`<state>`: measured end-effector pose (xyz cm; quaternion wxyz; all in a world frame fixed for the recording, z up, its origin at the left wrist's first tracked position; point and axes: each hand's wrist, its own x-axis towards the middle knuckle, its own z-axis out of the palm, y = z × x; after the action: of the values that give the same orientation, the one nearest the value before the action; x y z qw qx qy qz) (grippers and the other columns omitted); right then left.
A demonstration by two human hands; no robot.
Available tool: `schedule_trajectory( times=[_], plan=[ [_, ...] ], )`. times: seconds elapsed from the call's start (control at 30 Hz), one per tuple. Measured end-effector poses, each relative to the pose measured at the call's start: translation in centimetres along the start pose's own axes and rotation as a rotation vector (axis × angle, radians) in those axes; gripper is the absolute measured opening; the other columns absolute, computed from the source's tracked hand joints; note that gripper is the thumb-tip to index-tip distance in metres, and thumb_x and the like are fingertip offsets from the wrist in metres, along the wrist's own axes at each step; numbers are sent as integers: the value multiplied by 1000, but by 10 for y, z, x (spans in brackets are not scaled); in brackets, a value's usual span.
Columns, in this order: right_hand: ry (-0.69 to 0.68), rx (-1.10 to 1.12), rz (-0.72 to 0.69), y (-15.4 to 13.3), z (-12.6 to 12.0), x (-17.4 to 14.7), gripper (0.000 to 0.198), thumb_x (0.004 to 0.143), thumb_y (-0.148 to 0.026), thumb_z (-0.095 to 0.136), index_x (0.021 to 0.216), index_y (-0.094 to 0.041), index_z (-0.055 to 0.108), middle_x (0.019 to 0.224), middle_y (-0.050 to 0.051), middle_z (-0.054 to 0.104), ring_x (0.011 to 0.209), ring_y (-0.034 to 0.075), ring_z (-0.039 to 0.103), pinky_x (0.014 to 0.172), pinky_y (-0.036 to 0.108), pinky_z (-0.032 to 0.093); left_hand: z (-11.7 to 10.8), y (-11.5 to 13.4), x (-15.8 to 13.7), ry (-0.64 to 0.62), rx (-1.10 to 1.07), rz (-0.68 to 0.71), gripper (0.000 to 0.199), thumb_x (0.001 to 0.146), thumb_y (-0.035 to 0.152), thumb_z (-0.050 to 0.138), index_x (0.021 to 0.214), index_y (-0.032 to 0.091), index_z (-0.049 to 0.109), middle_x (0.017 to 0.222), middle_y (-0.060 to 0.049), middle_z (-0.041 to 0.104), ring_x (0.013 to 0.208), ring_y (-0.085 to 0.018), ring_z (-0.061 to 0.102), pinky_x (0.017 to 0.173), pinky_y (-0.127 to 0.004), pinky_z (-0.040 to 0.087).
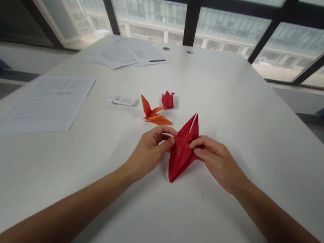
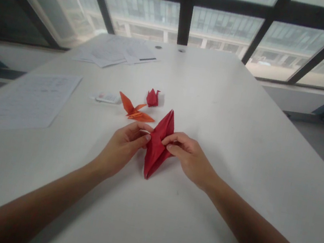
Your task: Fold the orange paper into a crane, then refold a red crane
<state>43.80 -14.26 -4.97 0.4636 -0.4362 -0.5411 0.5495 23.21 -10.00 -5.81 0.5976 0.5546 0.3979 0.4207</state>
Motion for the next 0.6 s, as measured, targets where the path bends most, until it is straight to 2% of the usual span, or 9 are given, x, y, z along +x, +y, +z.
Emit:
schedule_trajectory(
  times=[0.07,0.17,0.23,0.3,0.33,0.37,0.47,0.5,0.6],
  plan=[
    [-13,-75,-10,-1,1,-1,13,91,-24,64,100,-23,72,98,2,69,90,18,64,85,35,52,1,3,-2,16,117,57,12,90,25,67,100,19,67,94,-3,66,82,-15,62,75,-28,52],
    [51,-144,-11,-2,3,-5,18,92,-23,64,108,-23,69,95,2,71,85,18,65,79,34,52,4,6,-7,25,283,176,15,92,31,68,103,21,69,120,-8,59,108,-21,61,83,-31,55],
    [106,-180,-20,-3,5,-7,22,91,-21,64,113,-24,67,94,2,72,83,18,67,76,34,53,7,6,-12,-36,361,235,34,84,33,78,115,24,67,136,-10,50,120,-25,56,88,-35,57],
    [136,-233,-39,-3,7,-9,25,91,-20,64,115,-24,67,95,2,73,82,19,68,75,34,54,10,5,-16,-103,402,243,58,74,31,86,126,28,61,140,-10,45,119,-26,56,90,-37,58],
    [143,-259,-51,-4,7,-10,25,91,-20,64,116,-24,67,96,3,73,82,19,68,75,34,55,12,4,-17,-119,402,225,61,73,30,87,128,28,60,139,-10,47,115,-25,58,87,-37,59],
    [149,-281,-65,-4,8,-10,26,91,-20,63,116,-25,67,98,4,73,84,19,69,75,34,55,12,4,-17,-119,383,198,55,76,31,85,125,28,60,135,-10,49,111,-24,60,84,-36,59],
    [169,-300,-104,-4,8,-10,28,92,-20,62,119,-26,66,106,5,73,90,20,69,78,35,56,10,4,-12,-87,258,116,21,89,31,72,105,22,63,113,-6,61,95,-19,63,76,-29,56],
    [175,-284,-115,-3,7,-9,31,92,-20,62,122,-27,64,107,5,73,92,20,69,80,36,57,8,4,-10,-75,216,100,15,91,31,70,99,20,63,105,-5,63,90,-17,62,75,-28,54],
    [188,-204,-146,-1,8,-7,47,91,-20,64,135,-29,54,106,4,70,94,21,69,85,38,58,3,3,-6,-56,122,53,17,92,34,69,92,18,63,89,-2,65,80,-14,60,74,-27,50]
  ],
)
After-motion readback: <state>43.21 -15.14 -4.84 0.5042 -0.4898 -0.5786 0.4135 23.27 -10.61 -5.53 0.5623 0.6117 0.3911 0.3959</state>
